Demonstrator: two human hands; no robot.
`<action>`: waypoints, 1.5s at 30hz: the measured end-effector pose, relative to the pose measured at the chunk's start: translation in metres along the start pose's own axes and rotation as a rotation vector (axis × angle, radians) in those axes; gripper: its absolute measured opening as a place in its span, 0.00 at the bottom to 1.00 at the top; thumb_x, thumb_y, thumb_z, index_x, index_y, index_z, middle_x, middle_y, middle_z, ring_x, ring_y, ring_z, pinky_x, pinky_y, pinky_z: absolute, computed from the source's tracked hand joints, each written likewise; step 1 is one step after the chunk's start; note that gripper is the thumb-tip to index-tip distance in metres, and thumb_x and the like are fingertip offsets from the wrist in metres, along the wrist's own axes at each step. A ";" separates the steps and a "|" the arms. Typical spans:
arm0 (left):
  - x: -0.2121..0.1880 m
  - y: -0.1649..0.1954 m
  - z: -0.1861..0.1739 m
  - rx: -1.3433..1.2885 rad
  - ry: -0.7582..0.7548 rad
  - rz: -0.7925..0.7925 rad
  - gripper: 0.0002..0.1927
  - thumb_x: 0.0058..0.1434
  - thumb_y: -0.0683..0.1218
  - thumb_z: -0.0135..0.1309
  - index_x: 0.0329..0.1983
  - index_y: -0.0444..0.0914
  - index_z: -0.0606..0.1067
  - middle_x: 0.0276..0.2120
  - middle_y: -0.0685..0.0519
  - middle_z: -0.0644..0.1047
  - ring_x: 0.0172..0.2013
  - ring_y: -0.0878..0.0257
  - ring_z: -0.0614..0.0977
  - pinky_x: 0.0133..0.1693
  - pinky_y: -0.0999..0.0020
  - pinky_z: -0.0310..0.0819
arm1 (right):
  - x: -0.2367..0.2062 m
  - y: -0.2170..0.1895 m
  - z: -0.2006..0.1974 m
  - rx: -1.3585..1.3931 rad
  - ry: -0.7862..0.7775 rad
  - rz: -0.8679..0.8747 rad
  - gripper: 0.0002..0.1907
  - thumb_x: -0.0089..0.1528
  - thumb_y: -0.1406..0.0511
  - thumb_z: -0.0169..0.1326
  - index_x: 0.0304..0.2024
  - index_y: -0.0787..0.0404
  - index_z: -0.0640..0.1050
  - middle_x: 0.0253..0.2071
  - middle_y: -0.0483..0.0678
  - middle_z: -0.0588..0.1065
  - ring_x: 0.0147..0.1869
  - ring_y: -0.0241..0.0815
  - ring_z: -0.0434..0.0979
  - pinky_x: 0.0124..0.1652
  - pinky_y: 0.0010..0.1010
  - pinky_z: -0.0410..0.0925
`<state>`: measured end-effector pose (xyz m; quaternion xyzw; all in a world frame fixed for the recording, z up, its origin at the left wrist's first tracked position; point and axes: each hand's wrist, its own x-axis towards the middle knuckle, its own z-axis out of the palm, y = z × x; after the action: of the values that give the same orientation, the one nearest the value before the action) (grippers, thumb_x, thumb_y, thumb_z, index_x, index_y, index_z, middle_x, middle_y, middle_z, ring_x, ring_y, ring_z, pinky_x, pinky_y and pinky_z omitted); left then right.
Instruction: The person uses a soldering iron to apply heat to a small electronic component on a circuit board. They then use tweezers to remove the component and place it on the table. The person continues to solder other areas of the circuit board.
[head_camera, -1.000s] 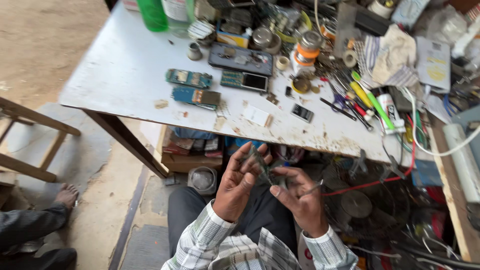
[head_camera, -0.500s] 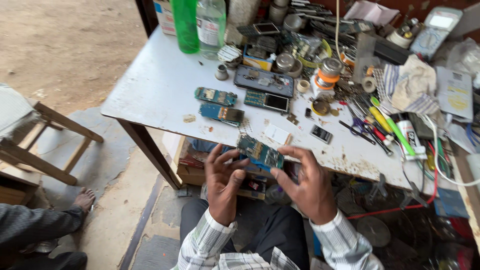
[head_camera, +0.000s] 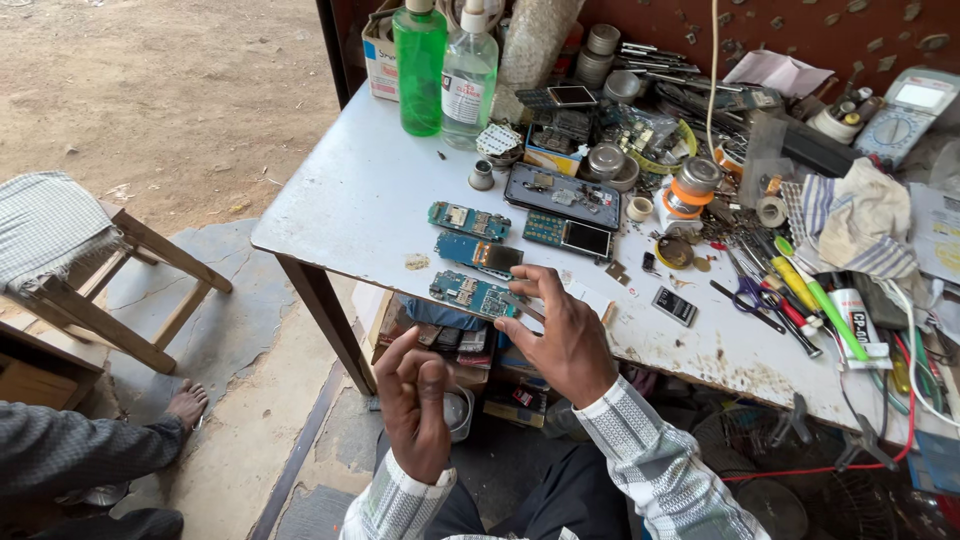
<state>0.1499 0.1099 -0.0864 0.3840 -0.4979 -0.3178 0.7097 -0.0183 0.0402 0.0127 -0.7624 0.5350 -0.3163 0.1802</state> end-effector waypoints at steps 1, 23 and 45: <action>0.007 0.002 -0.003 0.040 -0.033 0.024 0.22 0.75 0.43 0.46 0.70 0.37 0.60 0.35 0.53 0.75 0.36 0.70 0.76 0.38 0.76 0.73 | -0.001 -0.001 0.001 -0.002 -0.001 0.019 0.32 0.55 0.60 0.66 0.59 0.58 0.67 0.52 0.51 0.80 0.50 0.51 0.84 0.44 0.40 0.77; 0.060 -0.014 -0.012 1.019 -0.359 0.529 0.25 0.56 0.50 0.64 0.58 0.55 0.77 0.62 0.55 0.72 0.65 0.50 0.66 0.65 0.44 0.45 | 0.057 0.010 -0.005 -0.072 0.037 -0.027 0.35 0.53 0.54 0.70 0.56 0.58 0.69 0.53 0.54 0.79 0.55 0.51 0.83 0.50 0.41 0.76; -0.081 0.001 0.118 -0.972 -0.298 -1.087 0.30 0.71 0.62 0.40 0.69 0.41 0.63 0.48 0.53 0.76 0.46 0.62 0.78 0.48 0.65 0.74 | -0.210 0.068 -0.027 -0.083 0.367 -0.024 0.34 0.55 0.58 0.67 0.58 0.63 0.69 0.53 0.51 0.79 0.20 0.27 0.64 0.21 0.22 0.61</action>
<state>0.0134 0.1511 -0.0987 0.1718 -0.1321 -0.8572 0.4672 -0.1323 0.2124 -0.0697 -0.7049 0.5625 -0.4299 0.0442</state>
